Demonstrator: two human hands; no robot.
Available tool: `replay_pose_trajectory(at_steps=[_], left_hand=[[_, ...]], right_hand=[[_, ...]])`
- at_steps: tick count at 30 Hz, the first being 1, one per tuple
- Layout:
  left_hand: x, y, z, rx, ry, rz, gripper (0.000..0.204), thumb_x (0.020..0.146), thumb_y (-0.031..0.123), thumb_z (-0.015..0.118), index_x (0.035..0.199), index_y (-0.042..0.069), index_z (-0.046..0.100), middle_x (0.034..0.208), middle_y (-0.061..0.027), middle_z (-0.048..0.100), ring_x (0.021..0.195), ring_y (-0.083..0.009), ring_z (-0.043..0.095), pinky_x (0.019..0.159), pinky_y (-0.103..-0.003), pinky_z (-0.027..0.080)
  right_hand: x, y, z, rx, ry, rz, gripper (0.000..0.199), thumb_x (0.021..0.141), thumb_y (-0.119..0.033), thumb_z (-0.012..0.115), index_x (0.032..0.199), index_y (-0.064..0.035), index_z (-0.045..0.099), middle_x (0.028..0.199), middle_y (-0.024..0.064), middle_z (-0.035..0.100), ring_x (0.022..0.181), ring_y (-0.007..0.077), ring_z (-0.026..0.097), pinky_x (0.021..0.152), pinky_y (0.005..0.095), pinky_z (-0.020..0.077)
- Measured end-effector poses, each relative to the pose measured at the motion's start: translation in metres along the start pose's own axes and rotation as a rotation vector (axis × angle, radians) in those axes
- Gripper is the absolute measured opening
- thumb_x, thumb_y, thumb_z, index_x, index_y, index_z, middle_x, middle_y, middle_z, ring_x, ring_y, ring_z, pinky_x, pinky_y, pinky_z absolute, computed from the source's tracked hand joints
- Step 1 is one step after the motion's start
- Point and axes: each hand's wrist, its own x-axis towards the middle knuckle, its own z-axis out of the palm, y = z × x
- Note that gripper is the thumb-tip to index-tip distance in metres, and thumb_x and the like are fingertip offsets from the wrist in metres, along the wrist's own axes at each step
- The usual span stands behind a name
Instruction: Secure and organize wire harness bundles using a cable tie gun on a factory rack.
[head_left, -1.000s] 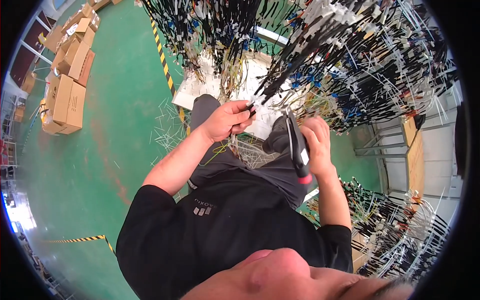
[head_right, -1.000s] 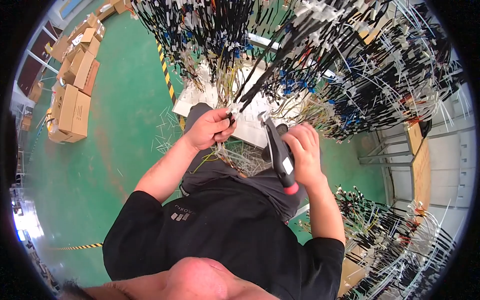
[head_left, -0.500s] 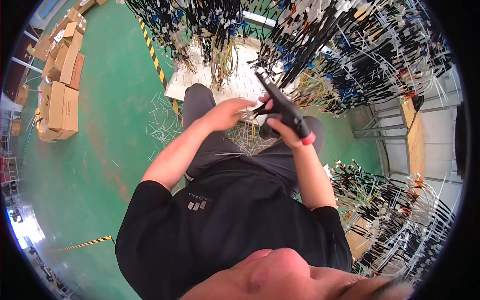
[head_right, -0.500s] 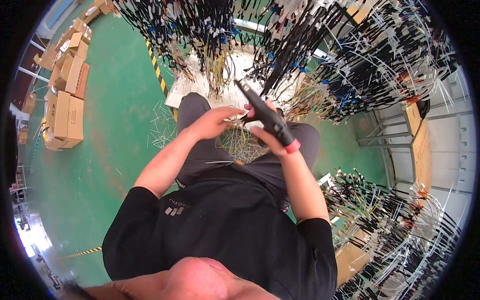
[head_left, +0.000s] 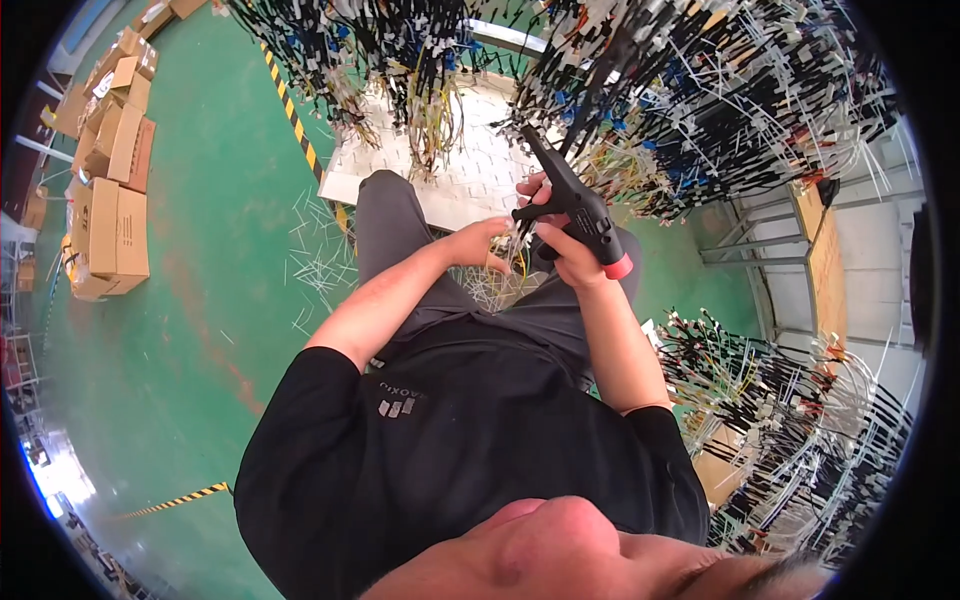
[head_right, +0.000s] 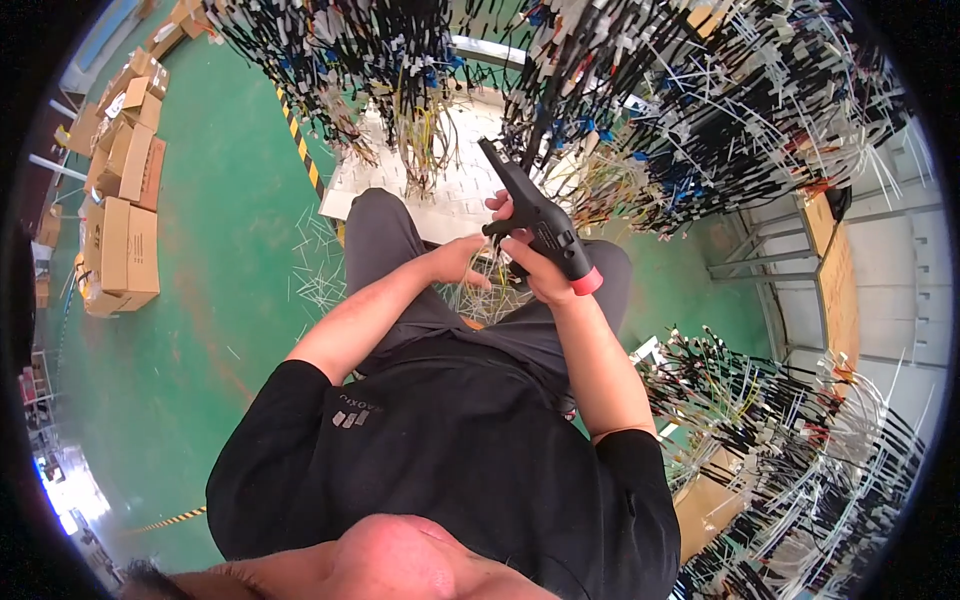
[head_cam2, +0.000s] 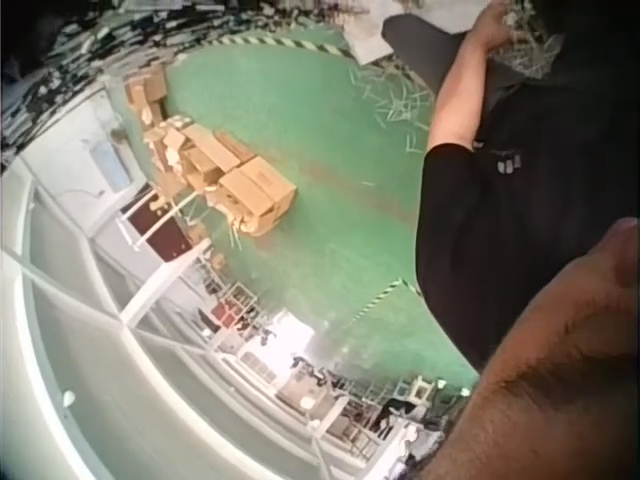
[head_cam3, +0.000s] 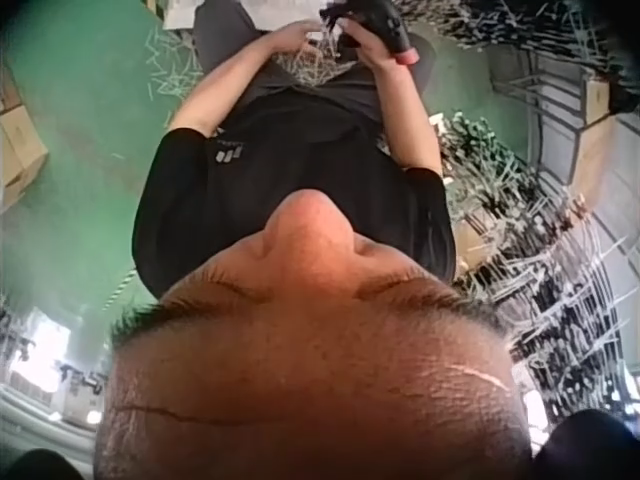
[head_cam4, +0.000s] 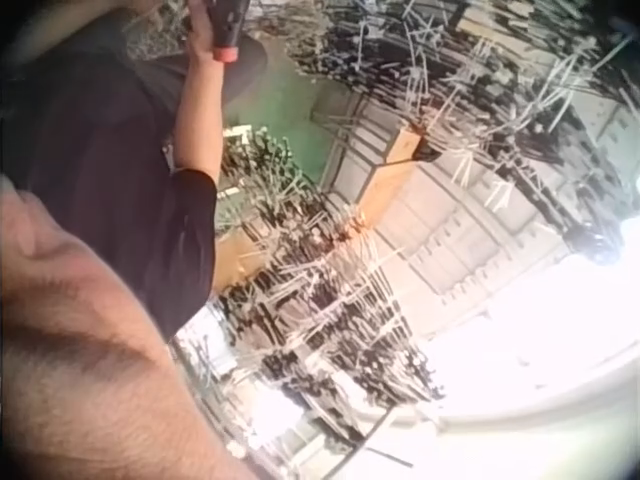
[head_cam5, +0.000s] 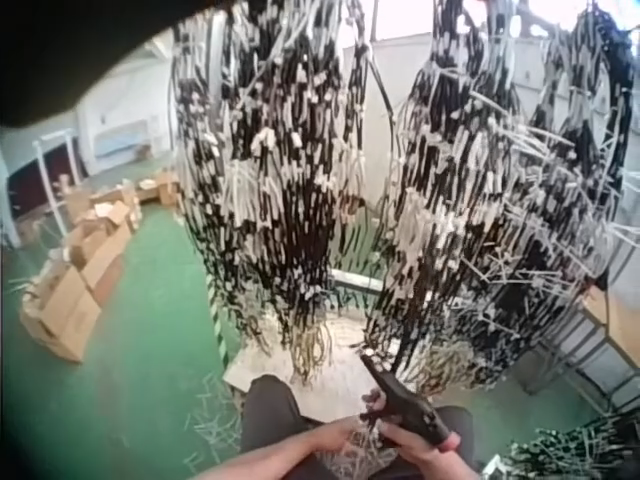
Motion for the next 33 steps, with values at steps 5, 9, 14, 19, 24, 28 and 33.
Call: replay_pose_trajectory(at_steps=[5,9,14,19,24,28,33], left_hand=[[0.004,0.006,0.030,-0.448,-0.069,-0.029,0.040,0.093,0.025,0.084,0.125,0.005,0.070,0.111,-0.0078,0.076,0.102,-0.0185,0.069,0.096,-0.037,0.055],[0.020,0.004,0.025,-0.300,0.089,-0.166,0.029,0.099,0.018,0.072,0.123,0.002,0.069,0.108,-0.0143,0.076,0.101,-0.0242,0.071,0.093,-0.040,0.055],[0.025,-0.038,-0.063,0.257,0.562,0.203,0.042,0.082,-0.009,0.062,0.120,0.007,0.070,0.113,-0.0158,0.071,0.112,-0.0406,0.065,0.096,-0.043,0.053],[0.002,-0.014,-0.152,0.588,0.240,0.199,0.041,0.084,-0.009,0.059,0.117,0.012,0.072,0.109,-0.0142,0.071,0.109,-0.0364,0.067,0.093,-0.044,0.054],[-0.080,0.002,-0.203,0.629,0.051,-0.180,0.024,0.101,0.009,0.059,0.124,0.009,0.065,0.103,-0.0143,0.070,0.099,-0.0296,0.067,0.087,-0.043,0.053],[-0.112,0.098,-0.233,0.332,-0.101,-0.488,0.027,0.109,0.026,0.056,0.127,0.008,0.065,0.093,-0.0083,0.072,0.081,-0.0203,0.065,0.079,-0.037,0.055],[-0.144,0.098,-0.188,-0.659,-0.218,-0.769,0.031,0.113,0.039,0.053,0.121,0.011,0.062,0.073,0.0035,0.055,0.054,-0.0060,0.044,0.043,-0.025,0.035]], right_hand=[[-0.006,-0.013,-0.004,-0.013,-0.015,0.021,0.037,0.084,-0.002,0.073,0.120,-0.0041,0.063,0.138,0.0126,0.058,0.141,0.0339,0.055,0.122,0.0508,0.0404],[-0.013,-0.029,-0.015,-0.282,-0.078,-0.066,0.058,0.087,-0.005,0.074,0.143,-0.0022,0.056,0.132,0.0099,0.063,0.125,0.0221,0.058,0.114,0.0394,0.0414],[-0.033,-0.040,-0.023,-0.424,-0.077,-0.020,0.089,0.088,-0.007,0.077,0.166,-0.0003,0.034,0.124,0.0055,0.065,0.119,0.0177,0.059,0.114,0.0362,0.0406],[-0.054,-0.027,-0.021,-0.188,-0.012,-0.009,0.090,0.087,-0.009,0.078,0.166,-0.0018,0.035,0.143,0.0088,0.060,0.120,0.0180,0.057,0.120,0.0415,0.0380],[-0.065,-0.012,-0.026,-0.137,-0.015,-0.053,0.053,0.087,-0.005,0.074,0.138,-0.0004,0.062,0.140,0.0118,0.063,0.131,0.0245,0.058,0.118,0.0419,0.0414],[-0.083,-0.001,-0.034,-0.150,-0.020,-0.012,0.037,0.088,0.001,0.070,0.124,-0.0006,0.066,0.134,0.0142,0.067,0.131,0.0284,0.061,0.115,0.0438,0.0454],[-0.100,0.020,-0.036,-0.158,-0.018,0.068,0.045,0.087,0.003,0.069,0.132,-0.0002,0.066,0.129,0.0139,0.071,0.126,0.0275,0.066,0.112,0.0424,0.0483]])
